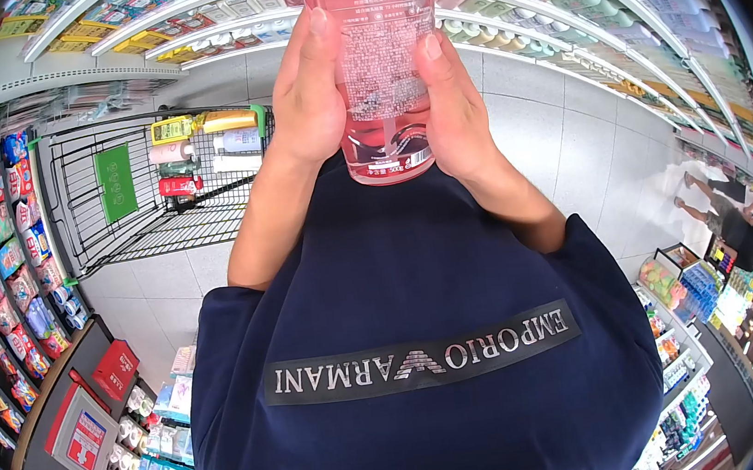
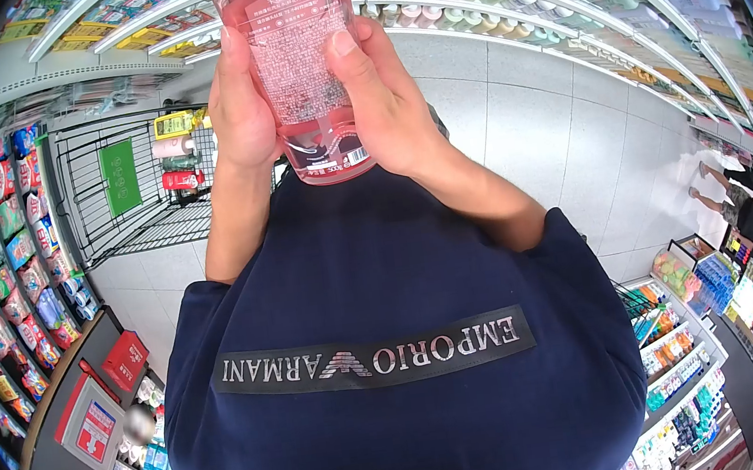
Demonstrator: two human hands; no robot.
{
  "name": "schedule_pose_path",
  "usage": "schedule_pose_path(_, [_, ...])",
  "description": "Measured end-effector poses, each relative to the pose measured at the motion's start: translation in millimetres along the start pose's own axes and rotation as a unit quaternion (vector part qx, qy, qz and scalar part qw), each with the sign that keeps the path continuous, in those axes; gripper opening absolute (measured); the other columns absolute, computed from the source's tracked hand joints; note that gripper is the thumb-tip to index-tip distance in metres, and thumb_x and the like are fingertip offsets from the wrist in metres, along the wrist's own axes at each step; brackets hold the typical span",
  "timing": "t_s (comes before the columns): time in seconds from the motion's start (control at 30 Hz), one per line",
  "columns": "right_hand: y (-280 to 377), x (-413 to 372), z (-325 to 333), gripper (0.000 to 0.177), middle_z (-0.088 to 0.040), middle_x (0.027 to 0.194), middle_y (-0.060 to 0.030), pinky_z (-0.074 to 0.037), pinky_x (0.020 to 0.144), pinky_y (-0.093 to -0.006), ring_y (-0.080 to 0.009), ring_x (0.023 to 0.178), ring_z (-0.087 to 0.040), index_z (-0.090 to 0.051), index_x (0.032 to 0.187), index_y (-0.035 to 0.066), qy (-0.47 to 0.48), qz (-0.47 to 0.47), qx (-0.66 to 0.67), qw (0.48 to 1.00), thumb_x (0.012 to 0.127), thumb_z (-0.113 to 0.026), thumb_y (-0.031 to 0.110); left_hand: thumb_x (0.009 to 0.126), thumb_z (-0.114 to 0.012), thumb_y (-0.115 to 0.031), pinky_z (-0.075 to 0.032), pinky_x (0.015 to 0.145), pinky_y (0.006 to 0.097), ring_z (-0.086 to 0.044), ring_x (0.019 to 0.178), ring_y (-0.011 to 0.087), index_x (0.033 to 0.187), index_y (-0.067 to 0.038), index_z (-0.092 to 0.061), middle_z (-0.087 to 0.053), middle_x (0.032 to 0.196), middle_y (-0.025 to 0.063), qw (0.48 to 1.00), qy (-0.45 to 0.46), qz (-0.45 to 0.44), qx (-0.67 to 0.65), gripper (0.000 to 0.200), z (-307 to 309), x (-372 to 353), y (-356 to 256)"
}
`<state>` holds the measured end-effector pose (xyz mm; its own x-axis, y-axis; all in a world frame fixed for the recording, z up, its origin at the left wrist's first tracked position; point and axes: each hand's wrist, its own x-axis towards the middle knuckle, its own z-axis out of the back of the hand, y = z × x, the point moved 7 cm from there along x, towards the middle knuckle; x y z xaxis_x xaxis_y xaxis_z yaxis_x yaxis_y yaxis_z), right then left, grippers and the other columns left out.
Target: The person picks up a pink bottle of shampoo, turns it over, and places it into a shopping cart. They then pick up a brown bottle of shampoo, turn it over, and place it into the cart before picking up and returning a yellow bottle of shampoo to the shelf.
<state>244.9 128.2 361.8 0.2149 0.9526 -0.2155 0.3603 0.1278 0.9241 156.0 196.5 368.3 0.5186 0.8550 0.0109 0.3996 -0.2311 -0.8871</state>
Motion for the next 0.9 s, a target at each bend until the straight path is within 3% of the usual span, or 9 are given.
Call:
schedule_pose_path(0.3, [-1, 1, 2, 0.055, -0.052, 0.118, -0.0091, -0.040, 0.094, -0.0263, -0.0130, 0.108, -0.049, -0.039, 0.129, 0.000, -0.003, 0.013, 0.006, 1.000, 0.099, -0.035, 0.046, 0.102, -0.025, -0.040, -0.047, 0.091, 0.0321, -0.058, 0.105, 0.0180, 0.133, -0.003, -0.039, -0.056, 0.120, 0.0108, 0.999, 0.026, -0.017, -0.006, 0.050, -3, 2, 0])
schedule_pose_path(0.63, [-4, 4, 8, 0.059, -0.053, 0.117, -0.0100, -0.037, 0.096, -0.0277, -0.0139, 0.109, -0.049, -0.040, 0.128, -0.001, -0.003, 0.020, -0.011, 1.000, 0.099, -0.031, 0.050, 0.102, -0.024, -0.040, -0.048, 0.090, 0.0326, -0.058, 0.105, 0.0180, 0.133, -0.004, -0.040, -0.056, 0.120, 0.0107, 0.999, 0.036, 0.003, -0.015, 0.050, -2, 2, 4])
schedule_pose_path(0.7, [-8, 6, 12, 0.055, -0.056, 0.119, -0.0152, -0.056, 0.078, -0.0312, -0.0211, 0.097, -0.064, -0.039, 0.130, 0.001, 0.005, 0.016, -0.056, 0.998, 0.101, -0.024, 0.045, 0.102, -0.024, -0.041, -0.048, 0.090, 0.0327, -0.059, 0.104, 0.0183, 0.132, -0.004, -0.040, -0.057, 0.120, 0.0110, 0.999, 0.026, 0.002, -0.019, 0.050, -3, 3, 3])
schedule_pose_path(0.9, [-6, 5, 11, 0.054, -0.056, 0.121, -0.0151, -0.054, 0.082, -0.0331, -0.0223, 0.100, -0.063, -0.039, 0.131, 0.001, -0.013, 0.012, -0.017, 1.000, 0.101, -0.022, 0.043, 0.102, -0.024, -0.042, -0.048, 0.090, 0.0331, -0.059, 0.104, 0.0188, 0.132, -0.004, -0.040, -0.057, 0.120, 0.0105, 0.999, 0.013, 0.021, -0.021, 0.051, 3, 5, 12])
